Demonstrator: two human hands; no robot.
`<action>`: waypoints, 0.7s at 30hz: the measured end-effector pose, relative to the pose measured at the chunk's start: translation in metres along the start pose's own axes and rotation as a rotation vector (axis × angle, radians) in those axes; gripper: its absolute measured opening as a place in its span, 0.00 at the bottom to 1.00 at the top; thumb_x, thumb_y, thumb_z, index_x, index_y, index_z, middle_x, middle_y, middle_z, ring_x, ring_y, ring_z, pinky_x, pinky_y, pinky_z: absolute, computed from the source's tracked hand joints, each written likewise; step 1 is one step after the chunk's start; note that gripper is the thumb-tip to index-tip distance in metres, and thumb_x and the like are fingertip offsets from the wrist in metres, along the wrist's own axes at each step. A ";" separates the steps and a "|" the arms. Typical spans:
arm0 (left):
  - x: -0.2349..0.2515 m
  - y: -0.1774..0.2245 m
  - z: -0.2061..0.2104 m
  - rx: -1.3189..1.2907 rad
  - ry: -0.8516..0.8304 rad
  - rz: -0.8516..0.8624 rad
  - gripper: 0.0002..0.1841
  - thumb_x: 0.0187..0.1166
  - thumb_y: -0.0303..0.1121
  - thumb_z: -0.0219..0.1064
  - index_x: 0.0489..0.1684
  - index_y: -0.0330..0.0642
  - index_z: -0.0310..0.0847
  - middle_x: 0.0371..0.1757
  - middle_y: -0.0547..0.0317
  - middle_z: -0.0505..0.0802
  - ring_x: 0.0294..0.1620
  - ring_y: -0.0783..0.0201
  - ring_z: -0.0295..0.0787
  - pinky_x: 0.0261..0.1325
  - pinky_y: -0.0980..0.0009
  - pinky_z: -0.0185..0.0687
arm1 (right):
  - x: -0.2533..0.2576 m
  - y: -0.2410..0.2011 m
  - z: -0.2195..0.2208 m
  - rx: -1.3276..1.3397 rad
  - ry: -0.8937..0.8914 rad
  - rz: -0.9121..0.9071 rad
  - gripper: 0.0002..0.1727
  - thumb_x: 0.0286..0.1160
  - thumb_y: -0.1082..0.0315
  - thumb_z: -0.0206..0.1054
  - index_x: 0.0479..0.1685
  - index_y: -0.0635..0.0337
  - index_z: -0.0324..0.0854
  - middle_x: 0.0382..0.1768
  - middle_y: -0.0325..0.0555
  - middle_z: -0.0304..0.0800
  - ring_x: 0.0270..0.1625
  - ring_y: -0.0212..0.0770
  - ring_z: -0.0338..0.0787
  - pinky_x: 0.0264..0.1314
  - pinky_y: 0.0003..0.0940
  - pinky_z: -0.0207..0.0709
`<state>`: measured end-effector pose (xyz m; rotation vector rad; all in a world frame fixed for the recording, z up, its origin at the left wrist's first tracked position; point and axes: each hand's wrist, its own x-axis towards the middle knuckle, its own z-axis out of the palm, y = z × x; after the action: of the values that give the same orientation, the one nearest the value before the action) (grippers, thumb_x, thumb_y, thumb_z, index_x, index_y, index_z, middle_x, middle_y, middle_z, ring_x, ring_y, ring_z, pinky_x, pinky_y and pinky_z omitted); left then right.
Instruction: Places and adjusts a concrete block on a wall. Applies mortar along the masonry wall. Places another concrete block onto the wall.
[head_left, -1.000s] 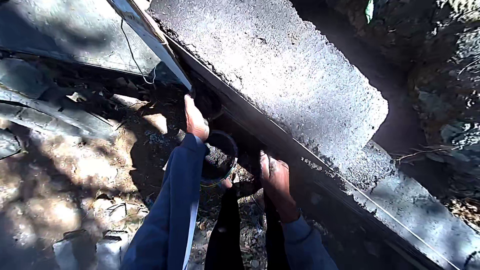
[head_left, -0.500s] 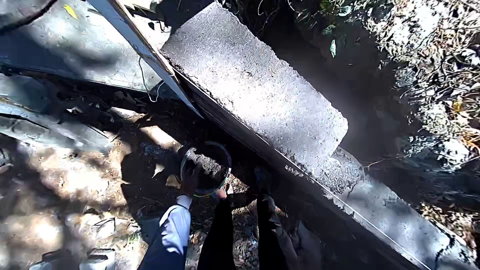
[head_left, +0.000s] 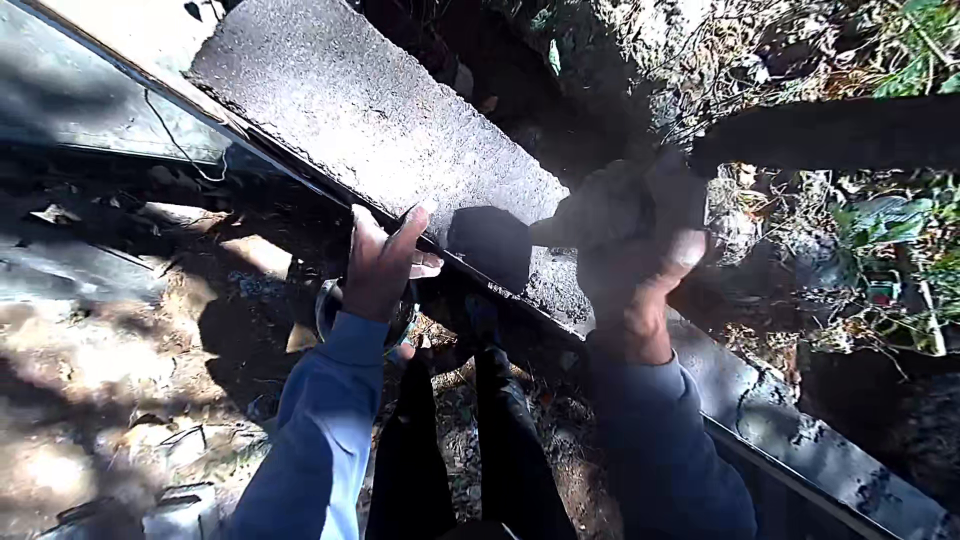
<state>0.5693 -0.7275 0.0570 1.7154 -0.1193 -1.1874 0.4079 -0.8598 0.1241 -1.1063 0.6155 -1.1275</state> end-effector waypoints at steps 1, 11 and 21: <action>0.002 -0.002 0.002 0.001 0.019 0.015 0.47 0.79 0.55 0.71 0.92 0.47 0.45 0.66 0.42 0.86 0.31 0.53 0.95 0.32 0.56 0.96 | 0.007 0.008 0.004 -0.013 -0.037 -0.010 0.20 0.86 0.58 0.55 0.19 0.48 0.73 0.12 0.31 0.74 0.16 0.30 0.77 0.21 0.27 0.77; 0.014 -0.010 -0.008 0.062 0.043 0.123 0.47 0.74 0.59 0.73 0.88 0.42 0.57 0.70 0.53 0.87 0.65 0.64 0.88 0.69 0.60 0.87 | -0.016 0.002 0.038 -0.155 -0.212 0.056 0.17 0.91 0.56 0.50 0.28 0.48 0.70 0.18 0.30 0.70 0.18 0.26 0.71 0.20 0.21 0.70; 0.029 -0.219 -0.150 0.161 0.372 -0.256 0.29 0.89 0.43 0.61 0.85 0.40 0.62 0.63 0.42 0.86 0.45 0.57 0.90 0.46 0.56 0.89 | -0.194 0.127 -0.055 -1.490 -0.269 0.859 0.35 0.93 0.47 0.40 0.45 0.68 0.86 0.39 0.60 0.93 0.52 0.59 0.93 0.59 0.61 0.81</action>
<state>0.6035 -0.5367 -0.1264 2.1124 0.2440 -1.0390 0.3427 -0.6977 -0.0374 -1.8460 1.5933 0.4302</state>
